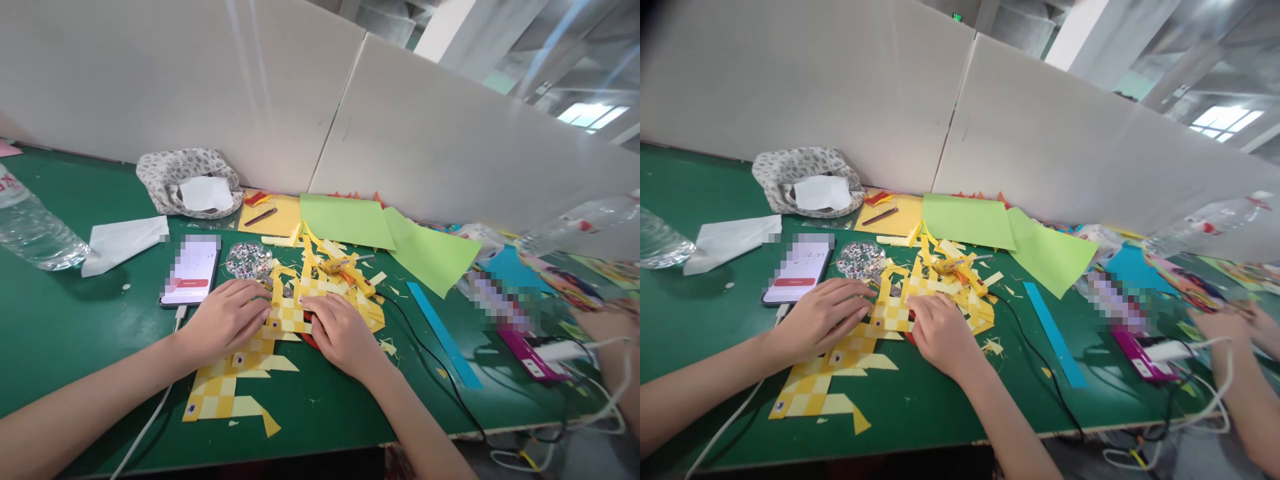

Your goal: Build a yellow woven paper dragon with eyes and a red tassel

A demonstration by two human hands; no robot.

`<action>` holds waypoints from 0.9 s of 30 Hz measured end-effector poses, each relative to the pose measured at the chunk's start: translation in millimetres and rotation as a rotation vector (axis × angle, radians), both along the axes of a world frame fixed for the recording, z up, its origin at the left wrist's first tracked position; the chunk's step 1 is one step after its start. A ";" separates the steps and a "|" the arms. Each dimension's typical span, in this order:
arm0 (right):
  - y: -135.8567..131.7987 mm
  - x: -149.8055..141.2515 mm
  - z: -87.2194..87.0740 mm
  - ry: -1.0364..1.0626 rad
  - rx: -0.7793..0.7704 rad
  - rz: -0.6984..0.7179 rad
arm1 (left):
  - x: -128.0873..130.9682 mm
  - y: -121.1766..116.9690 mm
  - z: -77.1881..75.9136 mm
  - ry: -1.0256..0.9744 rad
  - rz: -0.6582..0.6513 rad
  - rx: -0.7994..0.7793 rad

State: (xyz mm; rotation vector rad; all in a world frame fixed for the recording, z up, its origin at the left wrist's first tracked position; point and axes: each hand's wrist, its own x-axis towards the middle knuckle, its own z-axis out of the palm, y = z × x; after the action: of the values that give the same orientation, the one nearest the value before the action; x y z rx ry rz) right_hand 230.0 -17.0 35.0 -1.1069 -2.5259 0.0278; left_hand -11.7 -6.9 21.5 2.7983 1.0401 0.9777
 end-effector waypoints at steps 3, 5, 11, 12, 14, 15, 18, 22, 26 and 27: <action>2.8 -1.3 -0.8 -0.004 0.025 0.008 | -1.0 0.3 -1.1 -0.009 -0.002 0.001; 3.6 -2.7 -2.1 -0.009 0.037 -0.001 | -1.6 0.7 -1.5 -0.016 -0.003 -0.003; 7.8 -6.6 3.8 0.023 0.177 -0.005 | -0.6 0.7 -0.5 -0.046 -0.010 -0.032; 11.1 -8.6 7.9 0.047 0.221 -0.010 | -0.3 0.4 0.0 -0.050 -0.016 -0.042; 23.1 -16.0 18.7 0.097 0.293 -0.034 | -0.1 -0.2 1.3 -0.044 -0.020 -0.067; 32.4 -21.8 24.7 0.110 0.314 -0.052 | -0.1 -0.3 2.0 -0.034 -0.016 -0.078; 75.6 -46.5 40.7 0.066 0.265 -0.111 | -1.0 0.2 4.0 -0.003 0.018 -0.095; 160.4 -82.2 48.1 -0.114 0.055 -0.246 | -3.3 1.9 4.3 -0.020 0.046 -0.114; 242.6 -105.9 38.1 -0.170 -0.059 -0.356 | -4.9 1.7 2.1 -0.062 0.037 -0.111; 258.8 -110.2 34.0 -0.185 -0.086 -0.385 | -4.9 1.3 1.6 -0.072 0.030 -0.103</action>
State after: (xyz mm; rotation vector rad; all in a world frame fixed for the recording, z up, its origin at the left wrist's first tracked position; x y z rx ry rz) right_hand 119.8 241.7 69.0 -1.6828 -2.4393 -0.0734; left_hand -16.6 -5.6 23.1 2.6529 1.0928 0.9899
